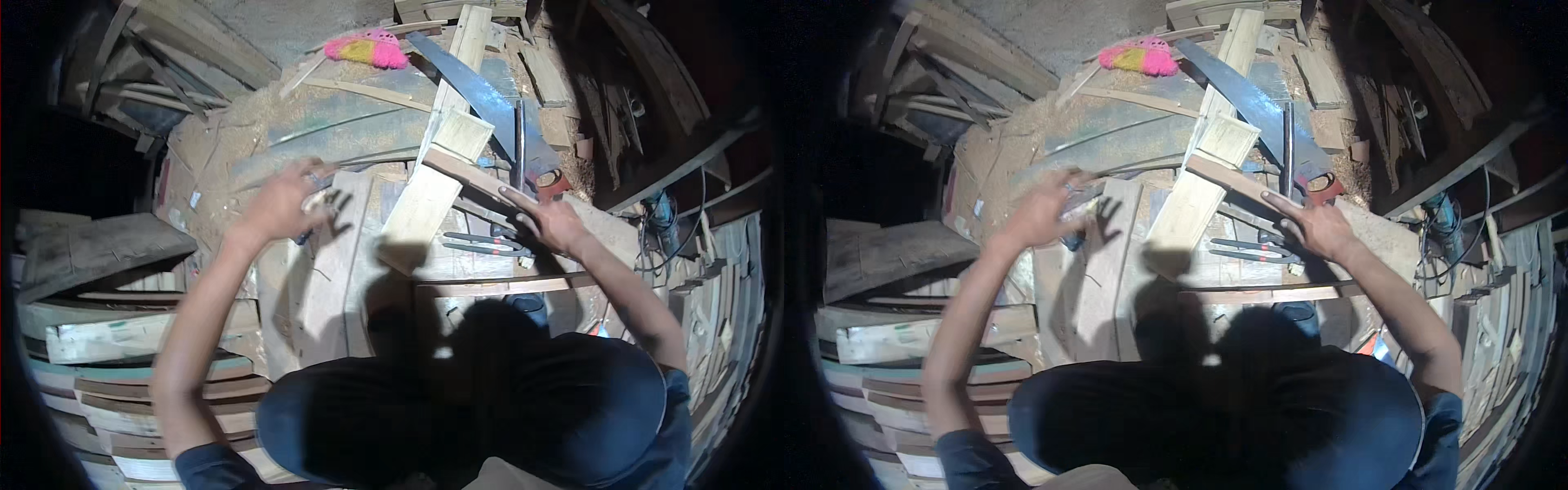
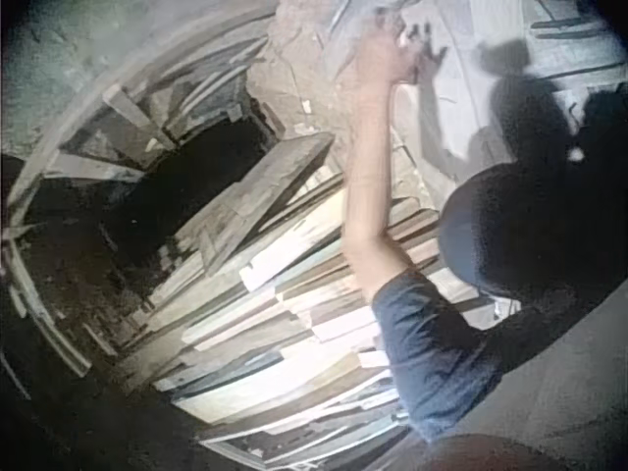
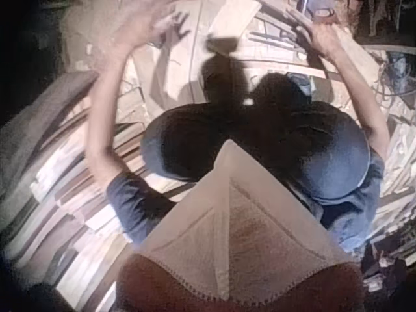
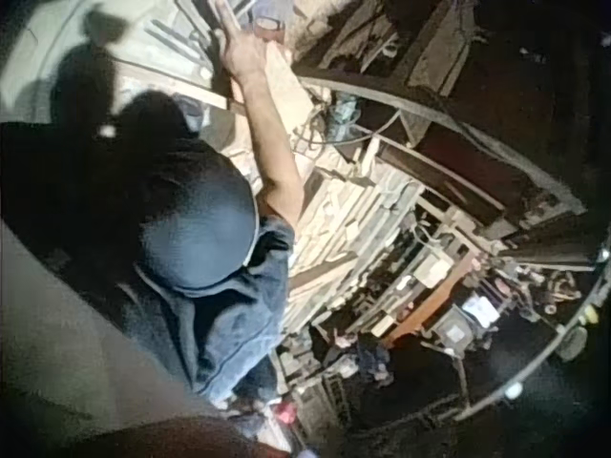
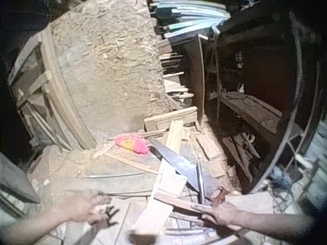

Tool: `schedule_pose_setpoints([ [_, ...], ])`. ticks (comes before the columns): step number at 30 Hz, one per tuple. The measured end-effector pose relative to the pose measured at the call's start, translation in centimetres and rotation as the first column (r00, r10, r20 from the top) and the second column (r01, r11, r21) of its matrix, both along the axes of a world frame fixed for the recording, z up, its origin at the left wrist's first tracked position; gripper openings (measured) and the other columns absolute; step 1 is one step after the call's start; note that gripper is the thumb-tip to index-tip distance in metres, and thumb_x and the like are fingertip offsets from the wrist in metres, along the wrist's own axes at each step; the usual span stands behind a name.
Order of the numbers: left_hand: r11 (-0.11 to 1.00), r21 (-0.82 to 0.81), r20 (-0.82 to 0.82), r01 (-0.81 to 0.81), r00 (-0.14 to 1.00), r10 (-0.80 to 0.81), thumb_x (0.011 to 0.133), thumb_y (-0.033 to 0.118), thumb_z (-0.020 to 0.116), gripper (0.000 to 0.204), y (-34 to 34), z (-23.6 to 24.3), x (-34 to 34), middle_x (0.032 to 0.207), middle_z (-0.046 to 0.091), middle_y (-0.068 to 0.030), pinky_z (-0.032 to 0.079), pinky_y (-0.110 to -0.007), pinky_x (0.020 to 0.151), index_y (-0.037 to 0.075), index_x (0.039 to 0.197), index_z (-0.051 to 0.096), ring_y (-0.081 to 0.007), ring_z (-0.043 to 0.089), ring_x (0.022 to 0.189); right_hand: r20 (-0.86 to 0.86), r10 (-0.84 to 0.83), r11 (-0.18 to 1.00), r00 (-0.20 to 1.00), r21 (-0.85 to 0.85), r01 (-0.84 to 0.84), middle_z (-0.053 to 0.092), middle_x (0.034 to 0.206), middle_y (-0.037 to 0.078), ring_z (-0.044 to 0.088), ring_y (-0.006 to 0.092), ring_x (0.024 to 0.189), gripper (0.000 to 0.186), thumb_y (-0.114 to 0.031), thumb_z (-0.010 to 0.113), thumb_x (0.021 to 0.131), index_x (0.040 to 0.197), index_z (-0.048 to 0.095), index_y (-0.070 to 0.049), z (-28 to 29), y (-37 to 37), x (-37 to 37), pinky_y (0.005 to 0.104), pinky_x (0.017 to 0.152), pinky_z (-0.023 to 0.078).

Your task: Using a chisel and a wood block as a mallet to shape or join wood pieces.

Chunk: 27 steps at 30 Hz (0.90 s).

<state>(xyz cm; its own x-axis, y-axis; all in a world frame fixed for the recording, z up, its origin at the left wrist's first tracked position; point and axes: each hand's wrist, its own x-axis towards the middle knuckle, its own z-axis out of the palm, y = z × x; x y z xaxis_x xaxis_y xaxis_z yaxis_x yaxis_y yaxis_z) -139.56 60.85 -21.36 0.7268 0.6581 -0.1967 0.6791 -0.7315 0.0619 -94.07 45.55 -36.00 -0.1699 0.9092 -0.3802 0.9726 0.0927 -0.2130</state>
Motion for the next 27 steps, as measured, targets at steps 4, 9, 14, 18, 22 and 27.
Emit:
schedule_pose_setpoints([
  [4,0.996,-0.073,0.061,-0.059,0.996,0.063,0.083,0.046,0.083,0.093,-4.5,-8.6,2.6,0.163,0.038,-0.0217,0.039,-0.059,0.118,0.022,0.162,0.04,-0.0449,0.042,0.147,-0.069,0.026,0.968,0.997,0.25,-0.008,0.066,0.115,0.032,0.072,0.0463,0.086,0.063,-0.041,0.05,0.109,0.166,0.024,-0.048,-0.5,0.7,1.2,0.056,0.079,0.06],
  [9,0.994,-0.096,0.087,-0.05,0.995,0.058,0.079,0.05,0.085,0.102,-6.9,-20.7,5.6,0.168,0.028,-0.0203,0.039,-0.061,0.116,0.026,0.165,0.036,-0.0447,0.035,0.151,-0.035,-0.013,0.97,0.999,0.241,0.021,0.07,0.091,0.026,0.072,0.0434,0.081,0.066,-0.037,0.056,0.107,0.165,0.028,-0.044,-0.2,2.0,1.2,0.0539,0.076,0.059],
  [14,0.963,-0.19,0.348,-0.191,0.904,0.248,0.074,0.051,0.088,0.098,-7.8,-25.4,7.2,0.164,0.035,-0.0244,0.041,-0.058,0.116,0.034,0.161,0.045,-0.0477,0.036,0.15,-0.266,-0.062,0.964,0.962,0.235,0.127,0.07,0.096,0.026,0.072,0.0451,0.079,0.068,-0.036,0.056,0.107,0.167,0.024,-0.043,-4.2,-1.5,-2.3,0.054,0.077,0.061],
  [18,0.915,-0.043,0.44,-0.401,0.815,0.378,0.078,0.058,0.086,0.119,-10.9,-23.6,8.1,0.163,0.035,-0.0313,0.037,-0.057,0.116,0.005,0.166,0.026,-0.0491,0.041,0.145,-0.126,0.201,0.972,0.972,0.146,-0.182,0.067,0.107,0.026,0.072,0.0424,0.081,0.06,-0.034,0.057,0.107,0.162,0.036,-0.047,-3.5,-0.8,-0.2,0.0524,0.072,0.06],
  [22,0.916,-0.102,0.437,-0.387,0.81,0.391,0.079,0.054,0.085,0.12,-12.2,-22.9,8.7,0.163,0.034,-0.0283,0.034,-0.059,0.114,-0.003,0.164,0.023,-0.0444,0.043,0.145,-0.338,-0.221,0.861,0.915,0.373,0.345,0.067,0.095,0.033,0.07,0.0496,0.081,0.063,-0.033,0.054,0.108,0.165,0.03,-0.042,-6.7,-0.1,1.3,0.0569,0.069,0.058],
  [27,0.853,-0.281,0.442,-0.44,0.73,0.521,0.073,0.051,0.091,0.127,-12.1,-23.6,7.2,0.159,0.042,-0.0171,0.035,-0.057,0.114,0.005,0.167,0.02,-0.0423,0.044,0.142,-0.137,0.331,0.932,0.934,0.202,-0.301,0.068,0.104,0.026,0.071,0.042,0.08,0.062,-0.031,0.06,0.103,0.161,0.04,-0.043,-5.0,-2.0,-0.8,0.0529,0.077,0.059],
])
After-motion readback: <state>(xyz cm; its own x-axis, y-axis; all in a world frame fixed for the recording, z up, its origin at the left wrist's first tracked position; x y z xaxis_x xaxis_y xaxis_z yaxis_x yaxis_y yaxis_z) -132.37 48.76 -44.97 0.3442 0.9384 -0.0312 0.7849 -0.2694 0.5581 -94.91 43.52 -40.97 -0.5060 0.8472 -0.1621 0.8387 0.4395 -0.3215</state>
